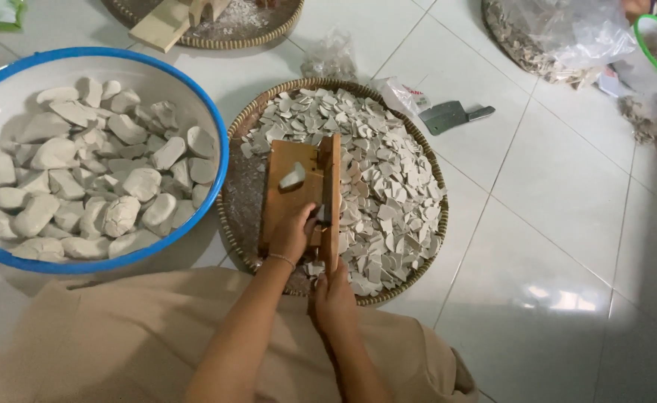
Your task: Slicing chunks of food material into thin flakes using a manual wooden slicing tool.
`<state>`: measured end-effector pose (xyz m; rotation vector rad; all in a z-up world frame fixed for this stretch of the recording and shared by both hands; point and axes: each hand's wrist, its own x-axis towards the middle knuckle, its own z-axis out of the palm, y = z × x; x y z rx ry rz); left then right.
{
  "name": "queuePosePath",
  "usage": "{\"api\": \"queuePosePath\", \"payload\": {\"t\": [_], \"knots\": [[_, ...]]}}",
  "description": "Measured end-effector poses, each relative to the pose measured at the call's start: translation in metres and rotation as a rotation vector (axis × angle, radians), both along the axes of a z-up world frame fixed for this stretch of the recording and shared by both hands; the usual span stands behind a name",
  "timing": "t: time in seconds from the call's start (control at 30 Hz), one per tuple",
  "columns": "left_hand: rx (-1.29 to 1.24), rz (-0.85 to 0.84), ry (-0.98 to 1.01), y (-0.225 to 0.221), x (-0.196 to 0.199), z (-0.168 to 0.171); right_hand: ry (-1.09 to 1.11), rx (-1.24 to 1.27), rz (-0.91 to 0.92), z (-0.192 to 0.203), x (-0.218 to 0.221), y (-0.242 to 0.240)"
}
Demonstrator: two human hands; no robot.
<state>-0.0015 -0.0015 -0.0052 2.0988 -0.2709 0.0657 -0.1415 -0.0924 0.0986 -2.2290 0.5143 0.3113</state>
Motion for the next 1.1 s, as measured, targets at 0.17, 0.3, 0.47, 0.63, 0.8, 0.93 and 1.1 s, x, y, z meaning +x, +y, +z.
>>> {"api": "queuePosePath", "payload": {"t": [0.17, 0.3, 0.47, 0.63, 0.8, 0.93, 1.1], "knots": [[0.030, 0.022, 0.000, 0.000, 0.000, -0.004, 0.031, 0.088, -0.046, -0.005, -0.001, -0.008], [0.085, 0.026, -0.080, -0.001, 0.005, -0.016, 0.085, 0.477, -0.434, 0.085, 0.002, 0.023], [-0.005, -0.040, -0.001, -0.003, 0.010, -0.007, -0.011, 0.450, -0.346, 0.071, 0.000, -0.001], [-0.081, -0.091, 0.053, 0.001, 0.003, 0.007, 0.011, 0.447, -0.237, 0.092, 0.005, -0.006], [-0.072, -0.069, -0.132, -0.001, 0.002, -0.007, -0.178, 0.028, -0.058, 0.068, 0.009, -0.020], [-0.064, -0.069, -0.084, 0.002, 0.002, 0.007, -0.213, -0.068, 0.012, 0.064, 0.012, -0.016], [-0.082, -0.070, -0.011, 0.002, 0.000, 0.008, -0.173, -0.175, 0.166, 0.044, 0.018, -0.010]]}}
